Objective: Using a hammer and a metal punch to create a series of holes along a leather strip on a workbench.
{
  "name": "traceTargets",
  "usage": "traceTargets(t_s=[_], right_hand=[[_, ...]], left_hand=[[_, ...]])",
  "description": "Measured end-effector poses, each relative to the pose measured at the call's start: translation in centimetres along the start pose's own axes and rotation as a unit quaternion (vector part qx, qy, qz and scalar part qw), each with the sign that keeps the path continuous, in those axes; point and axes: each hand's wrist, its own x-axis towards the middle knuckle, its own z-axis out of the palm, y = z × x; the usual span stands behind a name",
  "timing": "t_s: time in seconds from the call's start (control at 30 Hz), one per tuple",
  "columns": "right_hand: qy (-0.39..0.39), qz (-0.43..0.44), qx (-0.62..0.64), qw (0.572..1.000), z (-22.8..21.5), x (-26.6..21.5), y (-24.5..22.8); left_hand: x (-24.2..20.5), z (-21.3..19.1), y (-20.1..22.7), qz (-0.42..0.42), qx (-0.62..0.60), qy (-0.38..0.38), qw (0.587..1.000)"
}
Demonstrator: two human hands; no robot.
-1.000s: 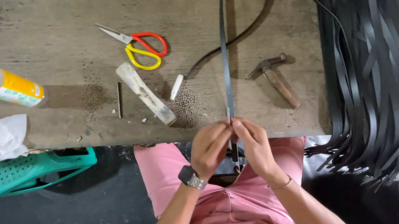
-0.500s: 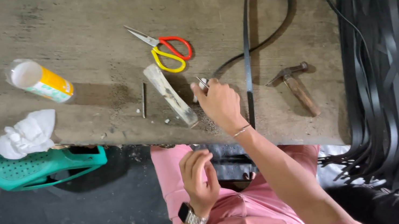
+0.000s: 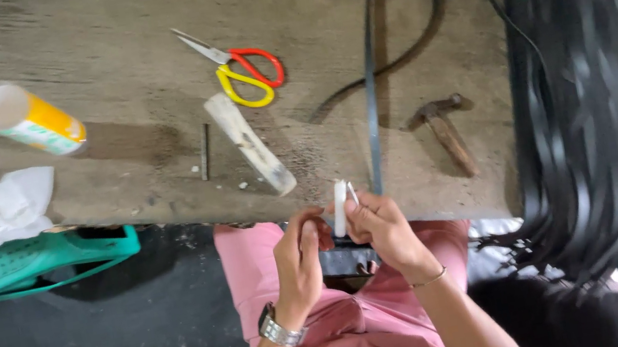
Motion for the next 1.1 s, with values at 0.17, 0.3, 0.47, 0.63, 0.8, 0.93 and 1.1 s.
traceTargets(t_s=[0.17, 0.3, 0.47, 0.63, 0.8, 0.93, 1.1], right_hand=[[0.048, -0.012, -0.227, 0.973, -1.0, -1.9, 0.8], [0.146, -0.036, -0.392, 0.907, -5.3, -2.9, 6.2], [0.164, -0.021, -0.322, 0.932, -2.5, -4.3, 2.7], [0.171, -0.006, -0.189, 0.967, -2.0, -6.1, 1.5], [0.141, 0.000, -0.243, 0.960, -5.1, -6.8, 7.4], [0.170, -0.002, -0.216, 0.961, -3.1, -6.4, 4.5], [0.201, 0.007, -0.139, 0.970, -2.4, -5.0, 2.3]], left_hand=[[0.2, 2.1, 0.2, -0.112, -0.089, -0.051, 0.988], [-0.6, 2.5, -3.7, -0.214, -0.183, -0.070, 0.957], [-0.7, 3.2, -2.6, -0.258, -0.214, -0.045, 0.941], [-0.8, 2.9, -2.5, -0.241, -0.194, -0.012, 0.951], [-0.7, 3.6, -0.7, -0.140, -0.166, 0.005, 0.976], [-1.9, 3.4, -2.7, -0.129, -0.182, 0.001, 0.975], [-2.3, 2.8, 1.0, -0.097, -0.116, -0.039, 0.988]])
